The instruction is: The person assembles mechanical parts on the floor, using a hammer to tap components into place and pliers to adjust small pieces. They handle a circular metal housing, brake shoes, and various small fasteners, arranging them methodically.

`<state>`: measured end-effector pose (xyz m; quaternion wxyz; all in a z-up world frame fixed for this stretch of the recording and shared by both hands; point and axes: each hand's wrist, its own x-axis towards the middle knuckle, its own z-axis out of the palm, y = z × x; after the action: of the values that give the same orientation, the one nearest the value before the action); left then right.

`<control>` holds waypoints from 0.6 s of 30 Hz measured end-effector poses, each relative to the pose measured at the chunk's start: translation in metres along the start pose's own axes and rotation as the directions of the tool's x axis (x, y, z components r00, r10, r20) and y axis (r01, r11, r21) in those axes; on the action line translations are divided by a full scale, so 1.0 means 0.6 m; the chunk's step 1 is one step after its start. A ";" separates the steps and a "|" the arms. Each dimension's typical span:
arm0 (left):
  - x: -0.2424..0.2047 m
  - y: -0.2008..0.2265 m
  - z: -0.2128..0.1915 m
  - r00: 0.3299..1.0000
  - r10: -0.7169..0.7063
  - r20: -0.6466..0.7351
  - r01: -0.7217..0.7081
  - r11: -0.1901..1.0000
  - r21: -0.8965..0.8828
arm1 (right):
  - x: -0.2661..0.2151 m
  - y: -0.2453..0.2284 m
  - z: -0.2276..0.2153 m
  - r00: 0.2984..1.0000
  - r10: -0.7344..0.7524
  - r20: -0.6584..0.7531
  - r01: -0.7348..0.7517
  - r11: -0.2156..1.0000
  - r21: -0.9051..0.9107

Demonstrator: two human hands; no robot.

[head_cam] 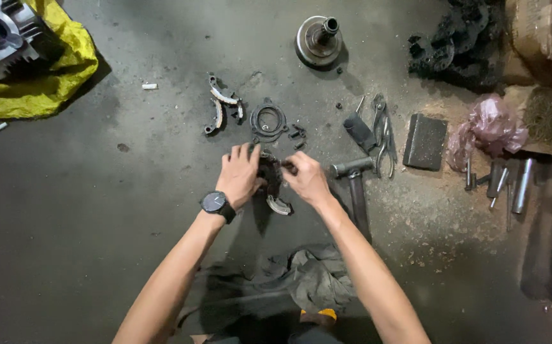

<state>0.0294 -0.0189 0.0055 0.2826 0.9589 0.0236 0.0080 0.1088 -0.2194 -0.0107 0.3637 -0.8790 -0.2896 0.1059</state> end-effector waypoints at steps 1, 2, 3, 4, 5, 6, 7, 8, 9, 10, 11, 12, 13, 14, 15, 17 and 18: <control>0.000 0.001 0.005 0.996 -0.004 0.084 -0.002 0.998 0.067 | 0.001 0.003 0.008 0.999 -0.013 0.049 0.014 1.000 -0.025; 0.000 0.001 0.010 0.985 -0.013 0.169 -0.010 0.991 0.133 | 0.002 0.006 0.017 0.995 -0.023 0.097 0.028 0.998 -0.048; -0.001 -0.004 0.017 0.986 -0.014 0.169 -0.009 0.991 0.136 | 0.005 0.003 0.019 0.995 -0.024 0.096 0.029 0.999 -0.046; -0.003 -0.008 0.025 0.988 0.010 0.153 -0.032 0.989 0.143 | 0.004 0.000 0.022 0.993 -0.035 0.112 0.042 0.997 -0.064; -0.006 -0.012 0.034 0.990 0.034 0.138 -0.055 0.987 0.150 | 0.002 -0.002 0.026 0.991 -0.045 0.128 0.056 0.995 -0.082; -0.006 -0.012 0.035 0.989 0.036 0.142 -0.057 0.987 0.150 | 0.000 -0.002 0.027 0.991 -0.041 0.127 0.052 0.995 -0.081; -0.006 -0.013 0.037 0.991 0.044 0.123 -0.061 0.989 0.137 | -0.003 -0.002 0.028 0.991 -0.028 0.128 0.041 0.994 -0.100; -0.008 -0.014 0.038 0.994 0.047 0.102 -0.060 0.990 0.125 | -0.005 -0.003 0.031 0.991 -0.018 0.133 0.034 0.993 -0.116; -0.011 -0.015 0.043 0.994 0.043 0.104 -0.056 0.991 0.125 | -0.013 0.002 0.039 0.990 -0.018 0.137 0.033 0.993 -0.114; -0.011 -0.018 0.046 0.995 0.046 0.089 -0.057 0.991 0.124 | -0.017 0.007 0.046 0.993 -0.013 0.119 0.030 0.989 -0.146; -0.011 -0.021 0.049 0.996 0.049 0.074 -0.058 0.991 0.124 | -0.021 0.012 0.053 0.995 -0.008 0.100 0.026 0.984 -0.177; -0.010 -0.021 0.049 0.996 0.049 0.074 -0.058 0.991 0.124 | -0.022 0.007 0.047 0.995 -0.008 0.100 0.026 0.984 -0.177; -0.011 -0.021 0.050 0.997 0.052 0.064 -0.059 0.991 0.119 | -0.023 0.002 0.042 0.997 0.012 0.082 0.001 0.987 -0.161; -0.012 -0.021 0.052 0.997 0.055 0.054 -0.061 0.992 0.115 | -0.027 -0.003 0.038 0.997 0.035 0.063 -0.025 0.989 -0.145; -0.012 -0.019 0.046 0.997 0.057 0.055 -0.063 0.991 0.115 | -0.030 -0.023 0.025 0.997 0.036 0.062 -0.027 0.989 -0.145; -0.011 -0.013 0.033 0.996 0.050 0.074 -0.057 0.994 0.093 | -0.035 -0.062 -0.003 0.996 0.068 0.057 -0.059 0.987 -0.147; -0.011 -0.013 0.031 0.996 0.050 0.073 -0.057 0.994 0.092 | -0.051 -0.070 0.000 0.996 0.068 0.057 -0.059 0.987 -0.148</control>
<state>0.0232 -0.0231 -0.0145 0.2376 0.9711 -0.0118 -0.0194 0.0659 -0.2135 0.0181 0.2855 -0.9084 -0.2795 0.1233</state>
